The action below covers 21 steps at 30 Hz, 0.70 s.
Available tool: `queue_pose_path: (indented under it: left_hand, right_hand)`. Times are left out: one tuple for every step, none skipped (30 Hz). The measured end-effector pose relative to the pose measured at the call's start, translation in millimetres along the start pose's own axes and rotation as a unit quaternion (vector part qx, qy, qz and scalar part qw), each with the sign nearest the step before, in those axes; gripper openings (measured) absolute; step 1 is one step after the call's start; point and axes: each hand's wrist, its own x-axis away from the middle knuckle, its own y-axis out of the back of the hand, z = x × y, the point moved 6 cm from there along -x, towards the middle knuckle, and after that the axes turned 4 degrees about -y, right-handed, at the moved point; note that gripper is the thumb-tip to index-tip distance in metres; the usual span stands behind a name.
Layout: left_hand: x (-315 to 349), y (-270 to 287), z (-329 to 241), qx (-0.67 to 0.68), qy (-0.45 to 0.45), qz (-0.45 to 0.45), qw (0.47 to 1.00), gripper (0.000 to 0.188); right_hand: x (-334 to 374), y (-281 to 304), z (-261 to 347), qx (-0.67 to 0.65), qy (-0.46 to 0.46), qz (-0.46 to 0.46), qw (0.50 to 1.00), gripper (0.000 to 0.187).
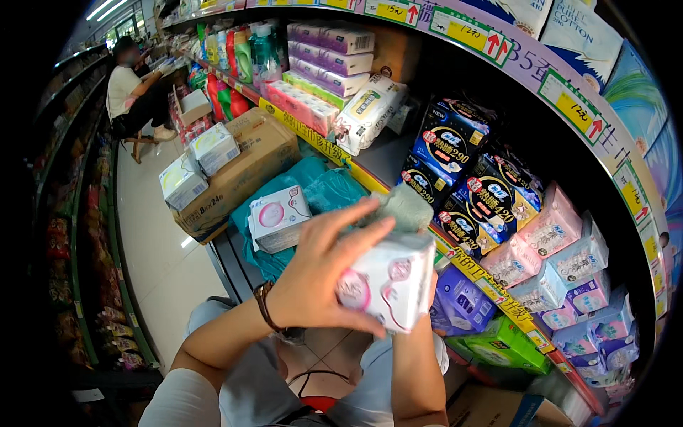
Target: The person sits on the floor in a store aisle and wipes the packaging of various household products, including tissues and sanitary pads, using a cloth. They pick up each item, wipe it thoroughly, and place it back on the shelf.
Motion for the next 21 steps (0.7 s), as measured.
queue_pose_path:
  left_hand:
    - [1, -5, -9, 0.002, -0.012, 0.065, 0.998, 0.092]
    - [-1, -8, -15, 0.025, -0.035, 0.048, 0.998, 0.086]
    - [0, -8, -15, 0.031, -0.051, 0.05, 0.997, 0.084]
    - [2, -7, -11, 0.029, -0.061, 0.049, 0.997, 0.081]
    - [4, -5, -9, 0.028, -0.071, 0.048, 0.996, 0.078]
    - [1, 3, -10, -0.019, -0.097, 0.014, 0.995, 0.071]
    - [0, 7, -8, -0.066, -0.119, -0.025, 0.99, 0.07]
    - [0, 11, -6, -0.114, -0.143, -0.063, 0.981, 0.069]
    - [1, 12, -3, -0.162, -0.167, -0.102, 0.967, 0.068]
    - [0, 11, -2, -0.237, -0.181, -0.105, 0.949, 0.06]
    - [0, 10, -1, -0.191, -0.163, -0.083, 0.965, 0.058]
    - [-2, 9, -2, -0.143, -0.144, -0.061, 0.977, 0.057]
    - [-3, 8, -3, -0.1, -0.121, -0.035, 0.987, 0.056]
    - [-3, 8, 1, -0.062, -0.101, -0.023, 0.993, 0.059]
    - [-4, 8, 6, -0.025, -0.081, -0.012, 0.996, 0.061]
    - [-4, 5, 11, -0.034, -0.074, -0.002, 0.997, 0.065]
    - [-4, 5, 14, -0.042, -0.067, 0.007, 0.997, 0.069]
    - [-4, 6, 17, -0.045, -0.035, 0.02, 0.998, 0.071]
    - [-6, 9, 19, -0.045, -0.003, 0.034, 0.998, 0.074]
    - [-7, 11, 21, -0.044, 0.029, 0.049, 0.997, 0.077]
    - [-8, 11, 24, -0.044, 0.061, 0.064, 0.995, 0.08]
  right_hand:
    - [-3, -12, -7, -0.03, -0.015, 0.039, 0.999, 0.06]
    - [1, -22, -11, -0.009, -0.02, 0.02, 1.0, 0.059]
    - [5, -33, -15, 0.013, -0.026, 0.001, 1.0, 0.058]
    - [6, -28, -22, 0.04, -0.022, -0.001, 0.999, 0.058]
    - [8, -22, -29, 0.067, -0.018, -0.004, 0.998, 0.058]
    - [11, -16, -29, 0.101, -0.006, -0.007, 0.995, 0.058]
    - [14, -12, -30, 0.134, 0.005, -0.011, 0.991, 0.058]
    - [13, -18, -31, 0.167, 0.019, -0.011, 0.986, 0.058]
    - [21, -18, -31, 0.168, 0.025, -0.117, 0.979, 0.055]
    - [20, -22, -35, 0.1, 0.0, -0.103, 0.99, 0.055]
    - [18, -24, -38, 0.032, -0.024, -0.089, 0.995, 0.055]
    - [17, -26, -33, 0.047, 0.001, -0.087, 0.995, 0.055]
    - [15, -26, -30, 0.058, 0.021, -0.085, 0.995, 0.055]
    - [13, -25, -26, 0.069, 0.042, -0.082, 0.993, 0.054]
    - [11, -16, -24, 0.065, 0.027, -0.074, 0.995, 0.054]
    - [11, -9, -20, 0.065, 0.015, -0.068, 0.995, 0.054]
    - [11, -4, -17, 0.064, 0.004, -0.063, 0.996, 0.053]
    - [14, 6, -15, 0.072, 0.005, -0.116, 0.991, 0.052]
    - [14, 7, -14, 0.076, -0.003, -0.12, 0.99, 0.052]
    - [14, 9, -14, 0.081, -0.011, -0.125, 0.989, 0.052]
    - [15, 11, -12, 0.086, -0.018, -0.13, 0.988, 0.052]
